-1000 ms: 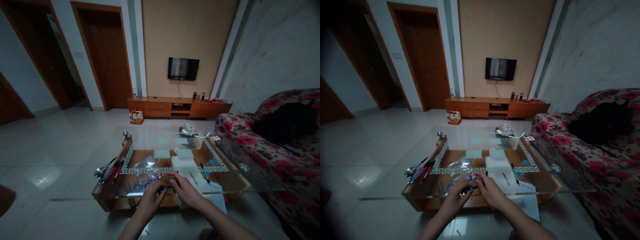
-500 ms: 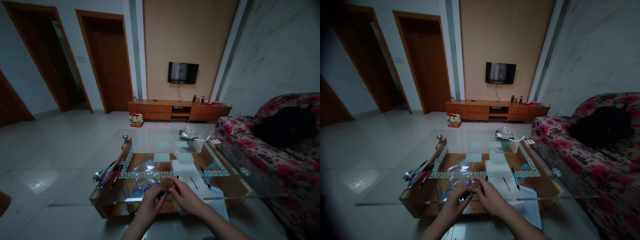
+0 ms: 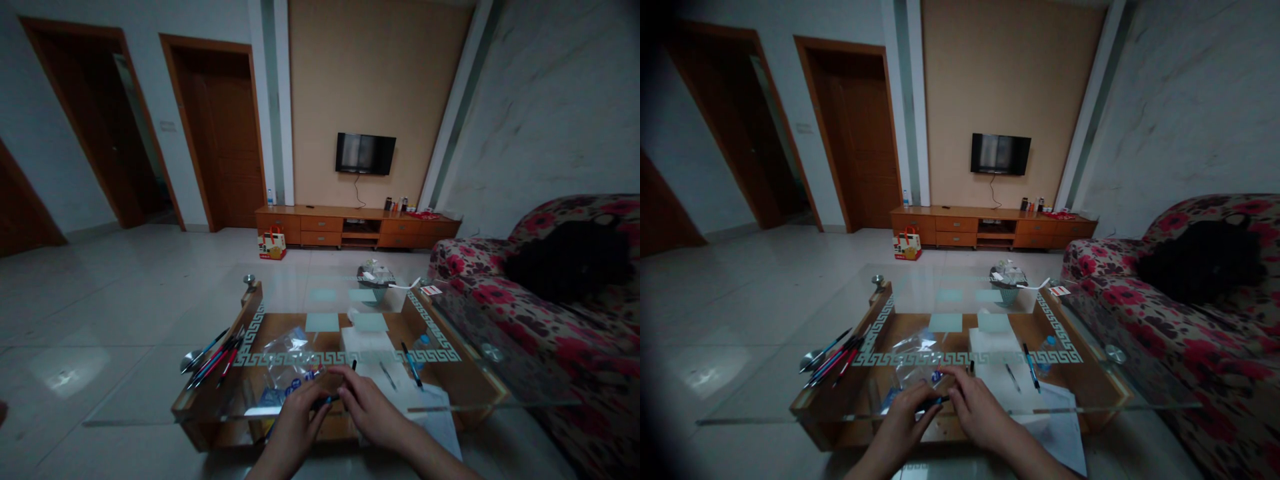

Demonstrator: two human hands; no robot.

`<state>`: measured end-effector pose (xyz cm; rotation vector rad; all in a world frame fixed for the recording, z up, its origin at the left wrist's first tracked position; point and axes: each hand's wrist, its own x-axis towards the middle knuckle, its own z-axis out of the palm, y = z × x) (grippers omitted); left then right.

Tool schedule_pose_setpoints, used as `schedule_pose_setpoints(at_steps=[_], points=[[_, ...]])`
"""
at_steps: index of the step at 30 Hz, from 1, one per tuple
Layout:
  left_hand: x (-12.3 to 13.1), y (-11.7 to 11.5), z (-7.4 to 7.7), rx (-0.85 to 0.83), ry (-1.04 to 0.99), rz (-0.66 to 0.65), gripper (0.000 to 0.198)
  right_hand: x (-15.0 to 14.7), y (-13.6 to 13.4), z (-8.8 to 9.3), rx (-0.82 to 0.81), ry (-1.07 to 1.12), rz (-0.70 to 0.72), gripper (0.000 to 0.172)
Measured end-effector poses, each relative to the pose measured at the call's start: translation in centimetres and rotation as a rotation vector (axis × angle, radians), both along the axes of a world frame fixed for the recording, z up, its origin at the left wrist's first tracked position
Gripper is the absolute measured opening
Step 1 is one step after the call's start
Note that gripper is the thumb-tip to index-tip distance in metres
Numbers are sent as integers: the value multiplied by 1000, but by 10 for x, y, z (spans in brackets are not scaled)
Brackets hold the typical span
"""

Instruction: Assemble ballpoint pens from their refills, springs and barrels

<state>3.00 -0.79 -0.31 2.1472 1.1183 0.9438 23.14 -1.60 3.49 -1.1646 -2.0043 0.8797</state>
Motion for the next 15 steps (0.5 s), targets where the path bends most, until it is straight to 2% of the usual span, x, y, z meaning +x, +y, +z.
schedule_pose_setpoints(at_steps=[5,10,15], points=[[0,0,-2,20,-12,-4,16,-1,0,0,2,26,27,40],[-2,2,-6,35,-18,36,16,-1,4,-6,-18,8,-68,42],[-8,9,-14,65,-10,59,25,1,8,-12,5,26,-122,40]])
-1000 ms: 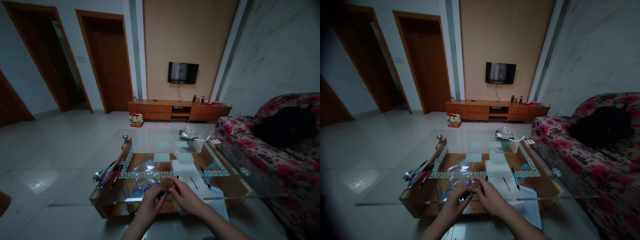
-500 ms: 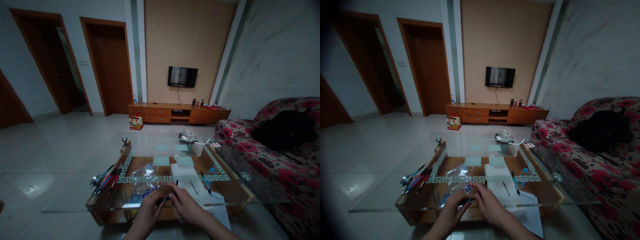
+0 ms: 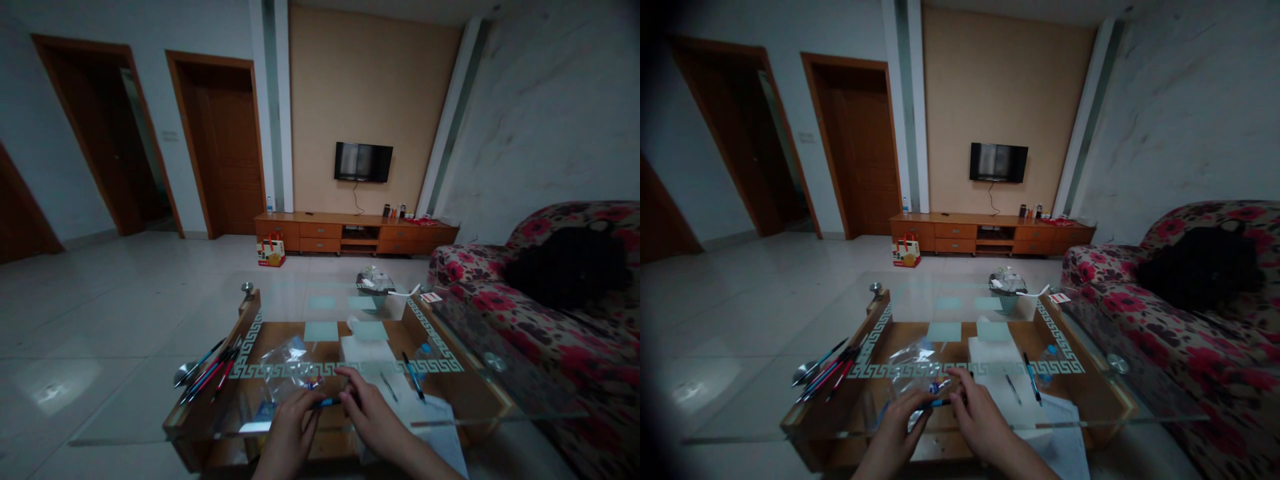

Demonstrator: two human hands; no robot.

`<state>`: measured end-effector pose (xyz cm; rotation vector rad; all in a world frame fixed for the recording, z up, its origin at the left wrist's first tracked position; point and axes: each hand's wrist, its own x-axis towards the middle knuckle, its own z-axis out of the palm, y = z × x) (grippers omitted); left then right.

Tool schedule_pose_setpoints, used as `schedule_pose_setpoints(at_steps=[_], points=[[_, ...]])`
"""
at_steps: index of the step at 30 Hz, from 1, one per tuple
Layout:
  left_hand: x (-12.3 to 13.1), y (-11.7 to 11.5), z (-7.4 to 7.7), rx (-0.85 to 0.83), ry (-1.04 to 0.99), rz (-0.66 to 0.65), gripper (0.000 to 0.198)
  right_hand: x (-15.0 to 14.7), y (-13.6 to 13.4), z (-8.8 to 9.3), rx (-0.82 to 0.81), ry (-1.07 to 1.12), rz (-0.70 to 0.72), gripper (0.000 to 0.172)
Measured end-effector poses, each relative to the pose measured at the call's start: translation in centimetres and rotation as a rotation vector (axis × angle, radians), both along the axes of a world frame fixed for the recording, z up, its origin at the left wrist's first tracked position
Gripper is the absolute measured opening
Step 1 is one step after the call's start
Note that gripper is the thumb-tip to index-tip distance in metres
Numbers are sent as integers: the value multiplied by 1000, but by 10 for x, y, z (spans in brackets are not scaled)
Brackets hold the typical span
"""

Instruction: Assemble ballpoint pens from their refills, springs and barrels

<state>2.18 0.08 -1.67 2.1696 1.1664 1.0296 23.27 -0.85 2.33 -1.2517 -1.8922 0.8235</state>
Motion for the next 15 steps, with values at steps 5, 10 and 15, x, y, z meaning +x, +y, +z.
schedule_pose_setpoints(at_steps=[5,10,15], points=[[-2,2,-5,-14,-15,-29,29,0,2,-4,14,12,5,40],[-2,0,2,-34,-33,-9,27,0,2,-5,2,-13,11,49],[-3,1,2,-5,-71,33,26,11,16,-18,30,-44,-191,63]])
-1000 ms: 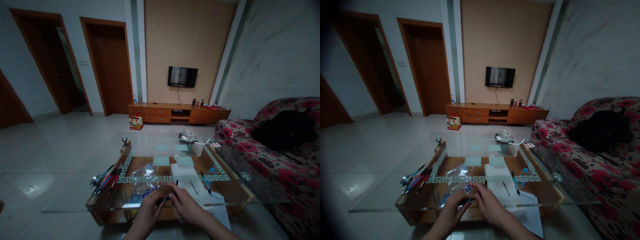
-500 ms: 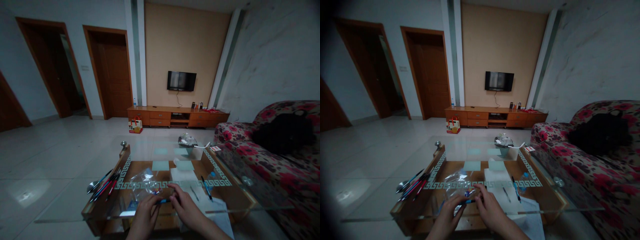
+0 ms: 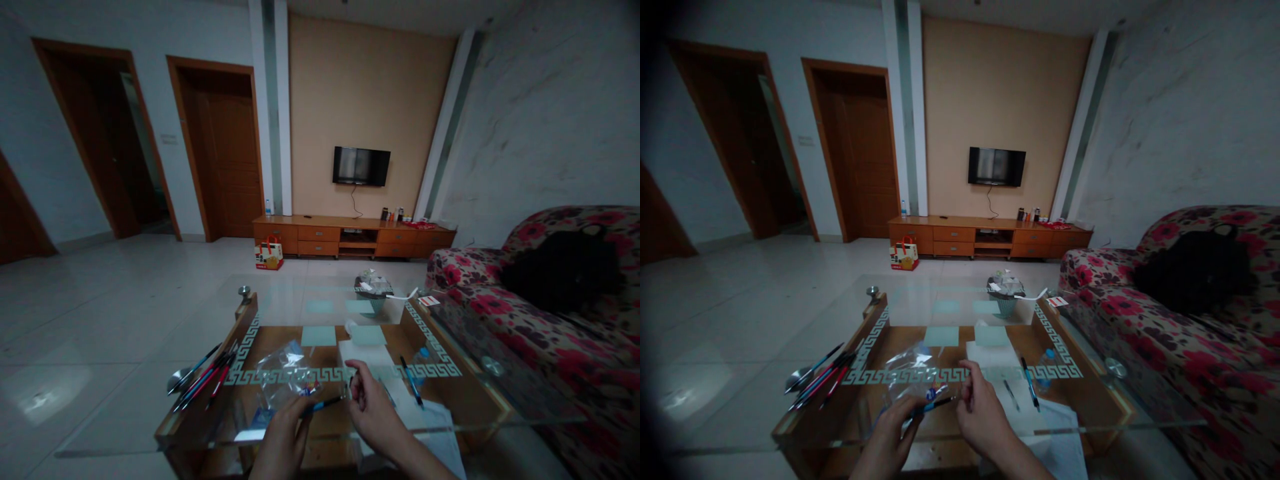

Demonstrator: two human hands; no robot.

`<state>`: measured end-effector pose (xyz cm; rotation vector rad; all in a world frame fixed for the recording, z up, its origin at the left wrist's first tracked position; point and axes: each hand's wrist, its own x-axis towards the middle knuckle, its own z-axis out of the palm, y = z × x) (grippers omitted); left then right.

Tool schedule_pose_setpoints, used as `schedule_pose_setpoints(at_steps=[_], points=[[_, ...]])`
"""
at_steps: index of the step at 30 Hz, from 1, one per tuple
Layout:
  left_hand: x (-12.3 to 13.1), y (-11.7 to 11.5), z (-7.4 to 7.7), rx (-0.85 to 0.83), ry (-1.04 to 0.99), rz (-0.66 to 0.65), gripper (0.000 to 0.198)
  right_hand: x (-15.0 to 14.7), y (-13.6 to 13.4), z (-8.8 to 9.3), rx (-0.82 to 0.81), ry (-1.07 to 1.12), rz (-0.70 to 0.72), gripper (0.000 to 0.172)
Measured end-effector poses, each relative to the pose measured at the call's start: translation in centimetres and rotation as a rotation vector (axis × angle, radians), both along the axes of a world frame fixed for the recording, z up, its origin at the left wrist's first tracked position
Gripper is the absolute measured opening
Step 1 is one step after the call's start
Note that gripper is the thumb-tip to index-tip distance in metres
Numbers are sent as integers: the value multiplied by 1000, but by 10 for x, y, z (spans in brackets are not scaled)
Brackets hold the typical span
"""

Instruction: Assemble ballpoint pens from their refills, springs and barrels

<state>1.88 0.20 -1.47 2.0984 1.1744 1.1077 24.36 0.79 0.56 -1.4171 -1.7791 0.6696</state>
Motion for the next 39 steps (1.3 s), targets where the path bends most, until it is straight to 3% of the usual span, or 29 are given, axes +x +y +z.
schedule_pose_setpoints(at_steps=[4,10,19,25,28,32,39], points=[[-2,3,-4,-8,11,21,23,18,15,-10,6,-56,-187,55],[-3,3,-1,12,14,15,26,30,19,-14,35,-164,-136,40],[-5,-3,35,-59,121,39,32,30,27,-26,16,-234,-82,30],[-6,3,57,-101,207,21,22,24,28,-20,61,-241,-119,17],[-2,16,53,-113,231,-2,18,21,31,-15,81,-141,-189,12],[7,38,36,-69,240,20,16,17,38,-12,45,131,-256,13],[22,62,20,-54,239,28,21,15,34,-1,-49,525,-178,31]])
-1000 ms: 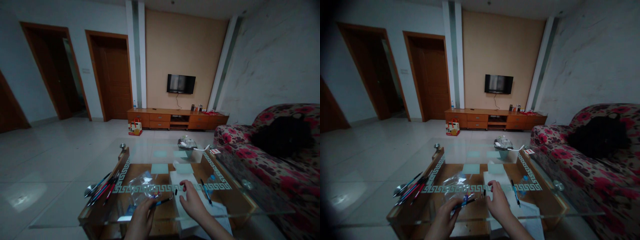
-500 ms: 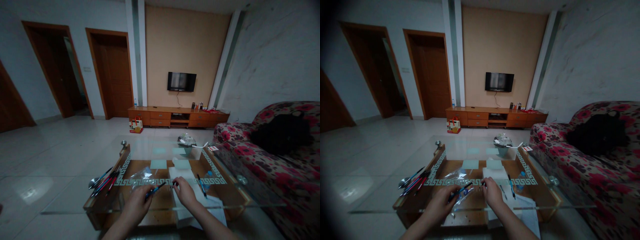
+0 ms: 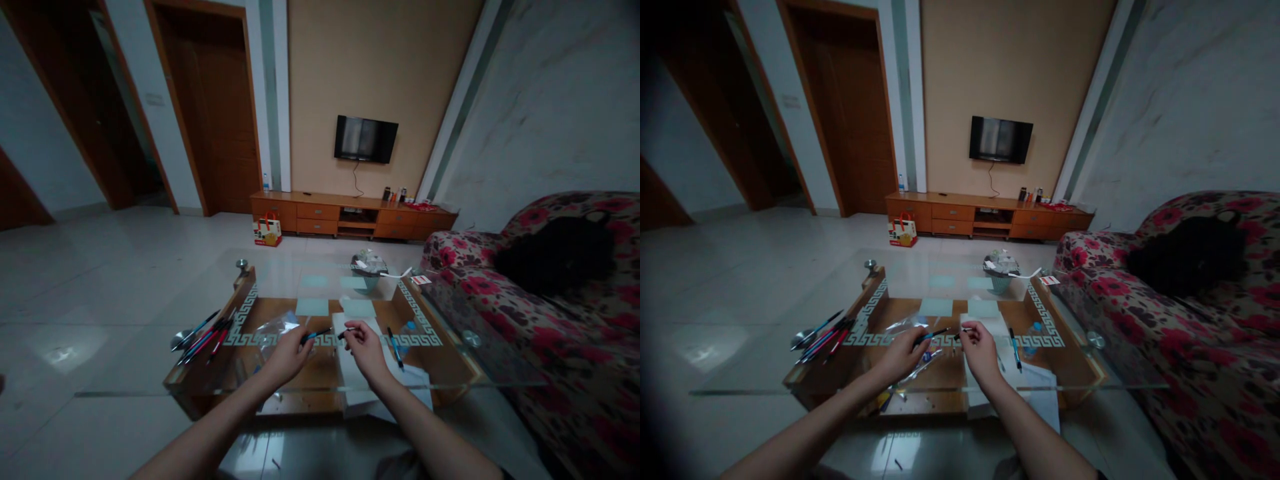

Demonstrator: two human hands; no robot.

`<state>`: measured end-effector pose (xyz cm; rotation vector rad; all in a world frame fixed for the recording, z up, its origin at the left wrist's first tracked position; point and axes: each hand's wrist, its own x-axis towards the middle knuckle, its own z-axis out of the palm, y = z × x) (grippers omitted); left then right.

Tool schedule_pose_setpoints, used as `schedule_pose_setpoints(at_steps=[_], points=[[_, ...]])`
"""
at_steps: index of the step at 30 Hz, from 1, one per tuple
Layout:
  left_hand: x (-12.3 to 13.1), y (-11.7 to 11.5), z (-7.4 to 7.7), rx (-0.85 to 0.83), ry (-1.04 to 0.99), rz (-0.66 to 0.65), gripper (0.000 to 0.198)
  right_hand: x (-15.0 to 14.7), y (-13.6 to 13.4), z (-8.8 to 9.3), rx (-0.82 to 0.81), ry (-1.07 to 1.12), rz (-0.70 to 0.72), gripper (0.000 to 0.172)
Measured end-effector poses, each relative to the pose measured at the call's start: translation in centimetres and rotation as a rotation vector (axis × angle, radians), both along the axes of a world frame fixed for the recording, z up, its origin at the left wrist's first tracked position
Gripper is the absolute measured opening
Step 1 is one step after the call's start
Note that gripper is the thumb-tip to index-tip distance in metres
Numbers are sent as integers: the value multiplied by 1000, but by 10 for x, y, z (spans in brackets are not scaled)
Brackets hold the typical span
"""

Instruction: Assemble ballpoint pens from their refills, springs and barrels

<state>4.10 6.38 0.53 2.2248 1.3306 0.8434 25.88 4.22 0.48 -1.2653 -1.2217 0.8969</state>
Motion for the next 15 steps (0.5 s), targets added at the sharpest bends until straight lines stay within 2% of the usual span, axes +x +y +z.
schedule_pose_setpoints(at_steps=[5,15], points=[[7,0,0,59,-21,17,30,6,-1,5,12,-23,6,34],[8,-5,4,58,84,101,30,26,5,-12,-58,14,-13,42]])
